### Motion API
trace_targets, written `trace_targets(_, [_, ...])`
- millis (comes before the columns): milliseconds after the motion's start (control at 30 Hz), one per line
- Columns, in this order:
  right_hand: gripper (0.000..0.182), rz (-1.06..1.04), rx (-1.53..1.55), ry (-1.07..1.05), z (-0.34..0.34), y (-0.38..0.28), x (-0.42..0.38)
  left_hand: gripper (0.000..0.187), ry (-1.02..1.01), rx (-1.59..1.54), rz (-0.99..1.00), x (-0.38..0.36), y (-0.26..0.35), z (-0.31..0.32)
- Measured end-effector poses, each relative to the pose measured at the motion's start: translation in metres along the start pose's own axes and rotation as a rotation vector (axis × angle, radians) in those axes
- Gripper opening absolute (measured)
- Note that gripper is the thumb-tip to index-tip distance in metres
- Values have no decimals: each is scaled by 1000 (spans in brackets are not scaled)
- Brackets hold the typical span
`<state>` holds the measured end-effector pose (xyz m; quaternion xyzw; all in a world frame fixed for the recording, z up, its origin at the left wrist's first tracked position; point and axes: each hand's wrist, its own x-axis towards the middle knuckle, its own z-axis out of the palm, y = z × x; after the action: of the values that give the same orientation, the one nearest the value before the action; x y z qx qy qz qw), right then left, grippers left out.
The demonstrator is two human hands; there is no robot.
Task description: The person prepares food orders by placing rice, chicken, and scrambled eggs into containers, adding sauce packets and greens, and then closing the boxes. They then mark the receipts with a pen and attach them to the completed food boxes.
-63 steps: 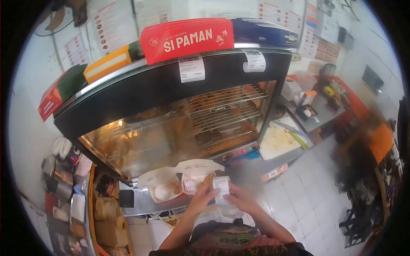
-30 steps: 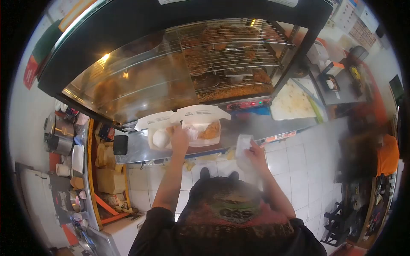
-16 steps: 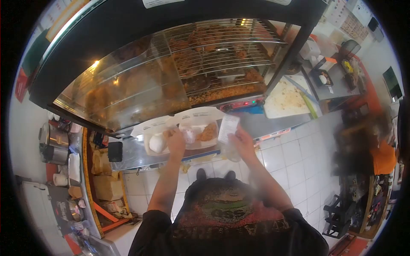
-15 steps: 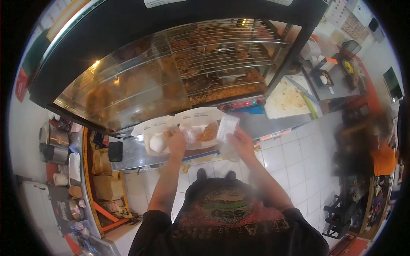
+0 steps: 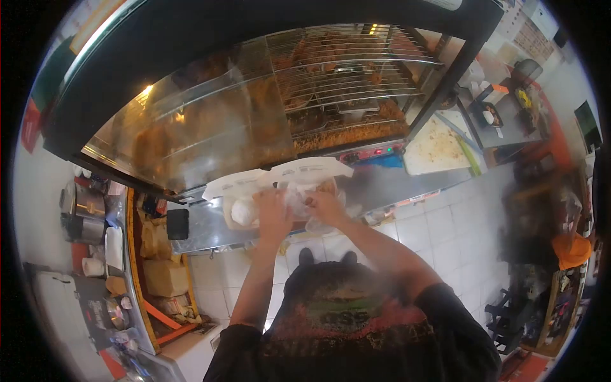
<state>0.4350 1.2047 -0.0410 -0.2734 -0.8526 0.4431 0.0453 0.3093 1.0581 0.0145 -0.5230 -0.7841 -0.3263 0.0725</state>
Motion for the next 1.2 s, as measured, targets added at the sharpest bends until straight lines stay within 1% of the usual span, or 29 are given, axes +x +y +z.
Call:
trace_targets(67, [52,-15,82,88,1,5,-7,40,-137,0,86,-1,8,2])
trace_targets(100, [52,-26,124,135,2,14,-9,40,-155,23,71,-5,3,8])
trace_targets(167, [48,-279,-63,370,12,53,-2,40,-192,67,47,-16,-10,27])
trace_targets(233, [44,-224,171,519,0,61,-12,39,-139,109,-13,-17,-7,29])
trace_targets(300, [38,148,828,554,-40,19,-49,38,-83,93,-71,-18,5,27])
trace_targets(367, [35,214,971,519,-67,7,-68,35,-10,27,-119,-11,23,14])
trace_targets(400, [34,245,1043,501,-78,2,-74,32,108,36,-2,0,36,6])
trace_targets(500, [26,153,1087,594,-91,-24,-85,31,-201,-969,-467,9,76,9])
trace_targets(600, [27,5,1019,489,-98,-33,-95,26,-256,-773,-408,30,112,15])
trace_targets(700, [28,13,922,597,-98,-43,-104,18,-131,-713,-386,37,119,39])
trace_targets(733, [29,-56,485,826,-87,-23,-105,17,-81,-653,-328,37,121,44])
trace_targets(800, [29,-10,347,966,-91,-50,-131,14,24,-531,-219,35,123,48])
trace_targets(833, [29,16,280,1029,-95,-67,-144,14,13,-569,-196,38,130,44])
trace_targets(867, [25,11,485,863,-98,-80,-153,14,-1,-605,-176,40,140,33])
trace_targets(900, [23,41,551,815,-95,-77,-152,14,-19,-641,-155,40,150,25])
trace_targets(967, [22,97,684,731,-85,-62,-146,16,-124,-627,-27,33,167,20])
trace_targets(1000, [28,288,756,595,-91,-54,-149,18,-169,-621,44,32,173,20])
trace_targets(1067, [32,46,957,726,-97,-49,-146,22,-166,-569,185,23,179,19])
trace_targets(1100, [36,-5,1049,711,-100,-39,-147,24,-165,-540,250,18,180,18])
trace_targets(1167, [46,-104,1236,672,-105,-20,-148,25,-247,-568,347,11,169,28])
trace_targets(1200, [48,-97,1430,669,-112,-25,-151,25,-285,-591,381,9,164,30])
